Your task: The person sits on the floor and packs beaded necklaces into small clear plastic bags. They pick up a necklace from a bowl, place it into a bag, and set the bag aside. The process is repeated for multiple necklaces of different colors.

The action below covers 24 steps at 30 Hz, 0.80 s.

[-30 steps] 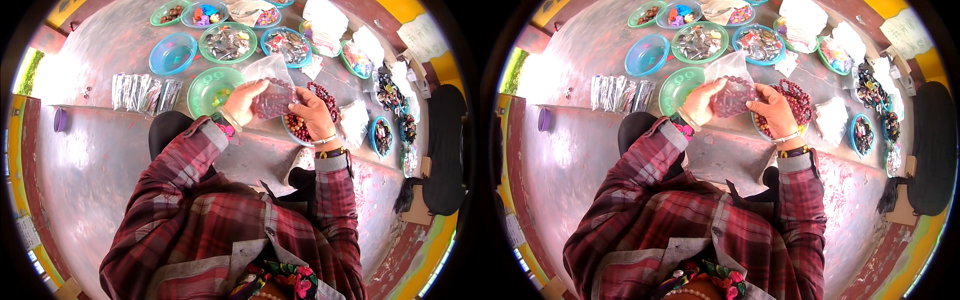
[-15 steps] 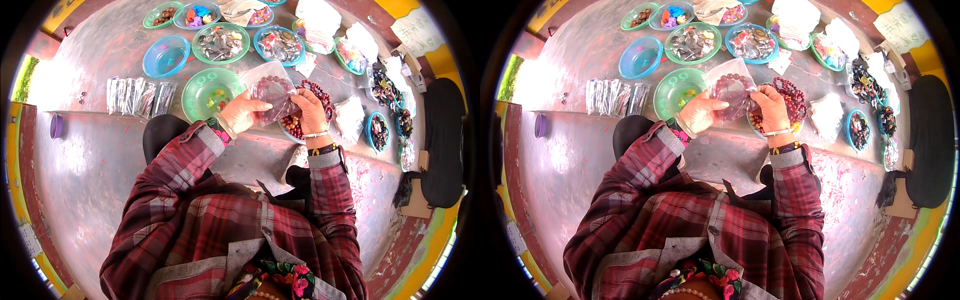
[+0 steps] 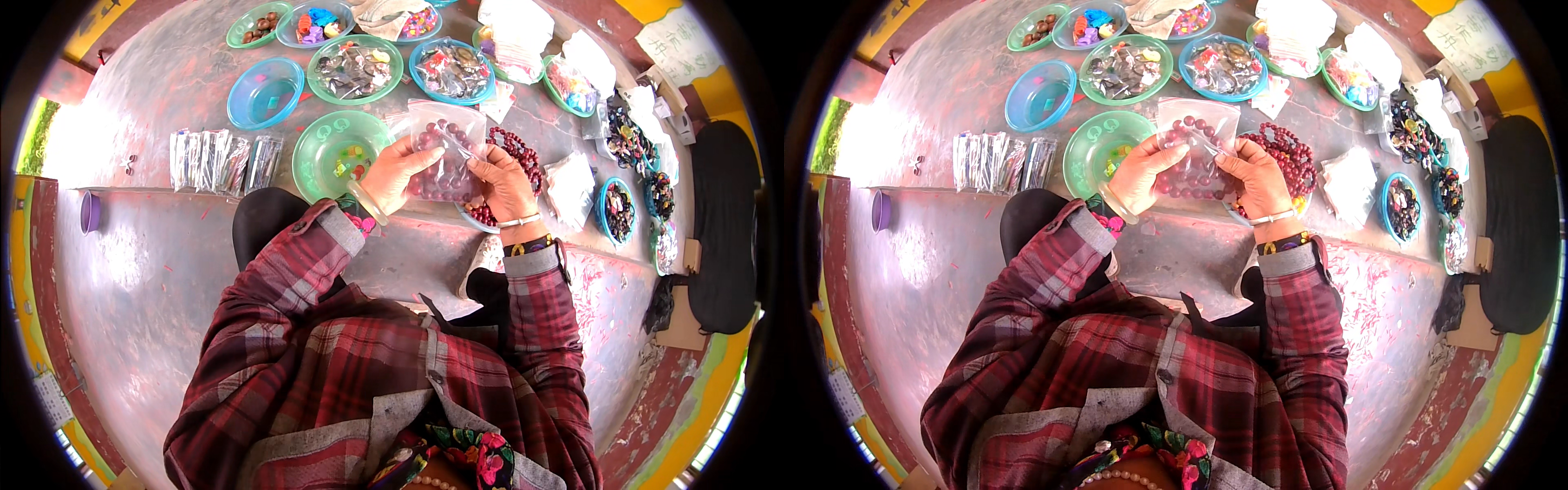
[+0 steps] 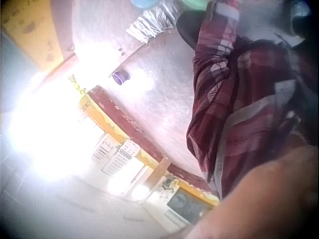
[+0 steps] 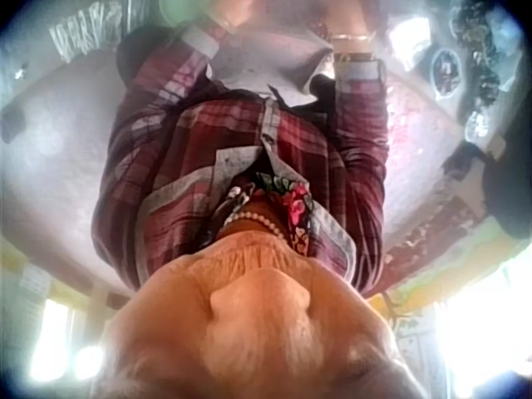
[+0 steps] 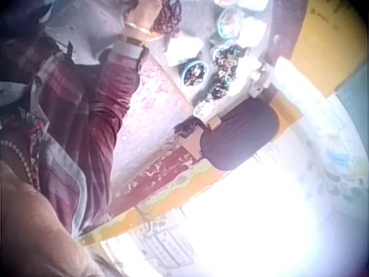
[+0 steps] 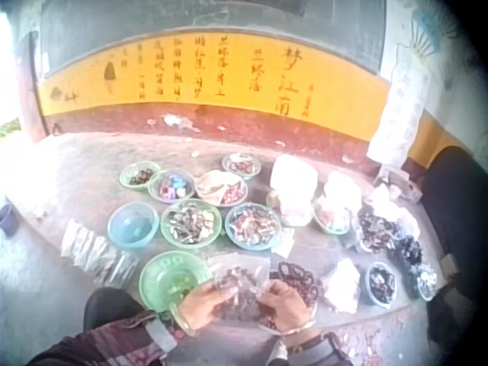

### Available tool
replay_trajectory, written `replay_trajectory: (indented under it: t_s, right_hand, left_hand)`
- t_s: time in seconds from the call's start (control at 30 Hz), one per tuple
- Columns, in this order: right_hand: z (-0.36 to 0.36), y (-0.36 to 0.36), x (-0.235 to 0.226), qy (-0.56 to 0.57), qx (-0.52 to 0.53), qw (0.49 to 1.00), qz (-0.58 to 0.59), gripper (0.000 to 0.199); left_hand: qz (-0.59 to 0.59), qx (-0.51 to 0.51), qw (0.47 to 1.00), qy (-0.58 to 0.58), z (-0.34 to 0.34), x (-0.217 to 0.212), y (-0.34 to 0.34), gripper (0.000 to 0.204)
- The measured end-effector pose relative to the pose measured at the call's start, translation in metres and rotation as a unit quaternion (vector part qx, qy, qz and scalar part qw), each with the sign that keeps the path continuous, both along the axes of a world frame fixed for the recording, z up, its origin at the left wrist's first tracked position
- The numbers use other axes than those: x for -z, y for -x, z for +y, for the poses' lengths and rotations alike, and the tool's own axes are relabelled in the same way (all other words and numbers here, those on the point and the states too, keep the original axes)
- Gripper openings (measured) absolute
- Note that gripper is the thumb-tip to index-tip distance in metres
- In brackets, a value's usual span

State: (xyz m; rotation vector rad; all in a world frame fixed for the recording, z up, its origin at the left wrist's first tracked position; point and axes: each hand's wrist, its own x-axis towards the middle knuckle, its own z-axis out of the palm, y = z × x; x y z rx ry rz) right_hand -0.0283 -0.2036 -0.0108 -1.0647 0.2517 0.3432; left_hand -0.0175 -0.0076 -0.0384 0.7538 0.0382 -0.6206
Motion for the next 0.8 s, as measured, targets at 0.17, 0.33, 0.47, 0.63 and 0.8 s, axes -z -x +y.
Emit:
replay_trajectory:
  t_s: [0.17, 0.33, 0.47, 0.63, 0.8]
  right_hand:
    - [0.002, -0.002, 0.006, -0.057, 0.069, 0.993, -0.072, 0.007]
    - [0.005, 0.002, -0.004, -0.074, 0.06, 0.995, -0.038, 0.021]
    - [0.002, 0.001, -0.012, -0.064, -0.046, 0.997, -0.007, 0.035]
    - [-0.001, 0.001, -0.003, -0.074, -0.039, 0.997, 0.002, 0.031]
    - [0.005, 0.005, -0.006, -0.025, 0.014, 0.998, -0.047, 0.018]
  left_hand:
    - [-0.052, 0.036, 0.997, 0.054, -0.005, -0.015, 0.005, 0.044]
    - [-0.044, 0.048, 0.997, 0.035, -0.003, -0.006, 0.002, 0.044]
    - [-0.059, 0.043, 0.997, -0.006, 0.002, -0.004, 0.0, 0.039]
    - [-0.113, 0.056, 0.987, -0.102, 0.006, 0.004, -0.007, 0.027]
    - [-0.144, 0.11, 0.972, -0.147, 0.009, -0.011, -0.007, 0.024]
